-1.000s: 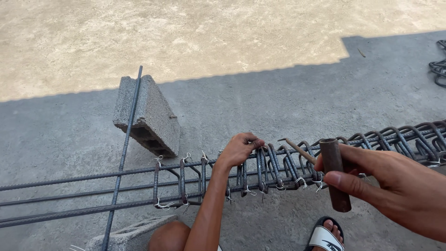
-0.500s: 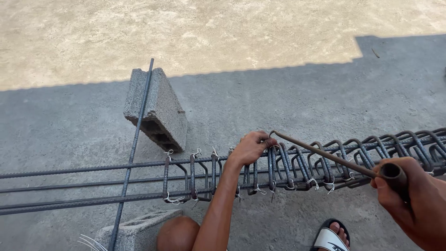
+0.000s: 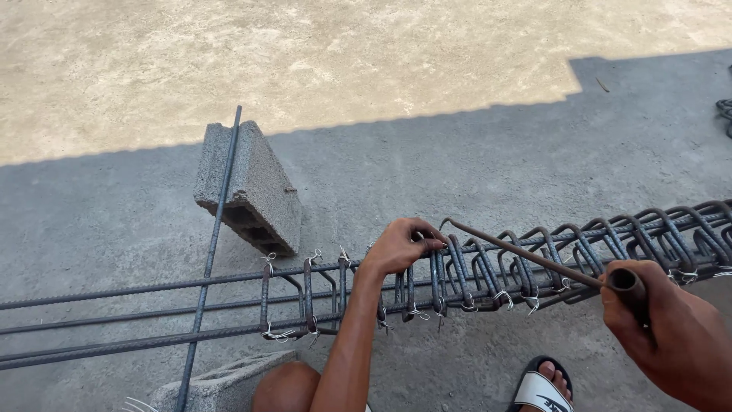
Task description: Tying rebar stirrups to longitudinal bars using wire ties and a manual twisting tool
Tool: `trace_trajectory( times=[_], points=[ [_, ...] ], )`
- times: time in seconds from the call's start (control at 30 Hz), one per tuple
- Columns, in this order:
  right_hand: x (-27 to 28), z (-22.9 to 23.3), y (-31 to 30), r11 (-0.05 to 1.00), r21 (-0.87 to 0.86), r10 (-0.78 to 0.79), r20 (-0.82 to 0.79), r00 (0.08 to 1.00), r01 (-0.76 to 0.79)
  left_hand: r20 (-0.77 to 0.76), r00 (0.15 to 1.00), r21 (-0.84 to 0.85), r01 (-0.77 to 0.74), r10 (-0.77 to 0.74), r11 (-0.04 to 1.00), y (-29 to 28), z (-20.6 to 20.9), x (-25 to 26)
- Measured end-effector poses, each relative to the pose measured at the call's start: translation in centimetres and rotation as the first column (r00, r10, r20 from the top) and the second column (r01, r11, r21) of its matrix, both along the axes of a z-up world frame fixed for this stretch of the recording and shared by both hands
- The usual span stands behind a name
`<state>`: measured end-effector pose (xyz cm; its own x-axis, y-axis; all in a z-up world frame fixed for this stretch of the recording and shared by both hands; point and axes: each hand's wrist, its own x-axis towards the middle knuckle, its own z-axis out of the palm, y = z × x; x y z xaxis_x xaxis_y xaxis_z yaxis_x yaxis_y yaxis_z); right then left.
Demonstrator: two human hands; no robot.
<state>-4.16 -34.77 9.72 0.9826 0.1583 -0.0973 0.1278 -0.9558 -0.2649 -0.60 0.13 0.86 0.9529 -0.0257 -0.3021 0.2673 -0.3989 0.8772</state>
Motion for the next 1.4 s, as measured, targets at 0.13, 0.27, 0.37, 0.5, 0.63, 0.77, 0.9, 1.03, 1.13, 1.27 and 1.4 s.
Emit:
trace_trajectory(
  times=[0.13,0.27,0.37,0.5,0.63,0.77,0.9,1.03,1.13,1.27,1.4],
  points=[
    [0.7,-0.8,-2.5,0.984,0.138,0.103,0.082,0.991,-0.114,-0.027,0.997,-0.008,-0.069,0.069,0.998,0.1,-0.1,0.0],
    [0.5,0.5,-1.7,0.995,0.004,0.101,-0.016,0.995,-0.101,-0.016,0.999,-0.011,-0.033,0.033,0.999,-0.1,0.6,-0.3],
    [0.7,1.0,-1.1,0.992,-0.106,0.062,-0.122,0.991,-0.075,-0.032,0.999,-0.006,-0.032,0.031,0.999,0.0,0.8,-0.3],
    [0.8,3.5,0.7,0.983,-0.151,0.085,-0.132,0.988,-0.105,-0.004,1.0,0.03,0.002,-0.002,1.0,0.1,0.5,-0.5],
    [1.7,6.0,2.5,0.984,-0.129,0.108,-0.09,0.99,-0.119,0.001,1.0,0.007,-0.003,0.003,1.0,0.1,-0.6,-0.1],
    [3.3,10.6,6.0,0.989,0.078,0.135,-0.104,0.985,-0.127,0.066,0.998,0.071,0.018,-0.023,0.997,0.0,-1.6,0.1],
    [4.8,12.6,7.2,0.988,0.039,0.154,-0.162,0.975,-0.15,0.088,0.996,0.071,0.019,-0.025,0.997,-0.1,-1.8,0.5],
    [6.7,13.5,6.3,0.971,0.228,0.026,-0.373,0.928,0.064,0.056,0.998,0.075,0.022,-0.027,0.997,-0.3,-2.3,1.0],
    [8.7,13.0,4.3,0.971,0.217,0.189,-0.428,0.884,-0.102,0.052,0.998,0.026,0.016,-0.018,1.0,0.1,-2.0,1.0],
    [9.0,11.8,3.7,0.905,-0.104,0.362,-0.323,0.874,-0.413,0.017,1.0,-0.038,0.007,-0.006,0.999,0.5,-1.7,1.2],
    [8.7,10.0,3.6,0.754,-0.027,0.644,-0.17,0.746,-0.656,0.001,0.996,-0.009,-0.091,0.091,0.996,0.8,-0.9,0.8]
  ],
)
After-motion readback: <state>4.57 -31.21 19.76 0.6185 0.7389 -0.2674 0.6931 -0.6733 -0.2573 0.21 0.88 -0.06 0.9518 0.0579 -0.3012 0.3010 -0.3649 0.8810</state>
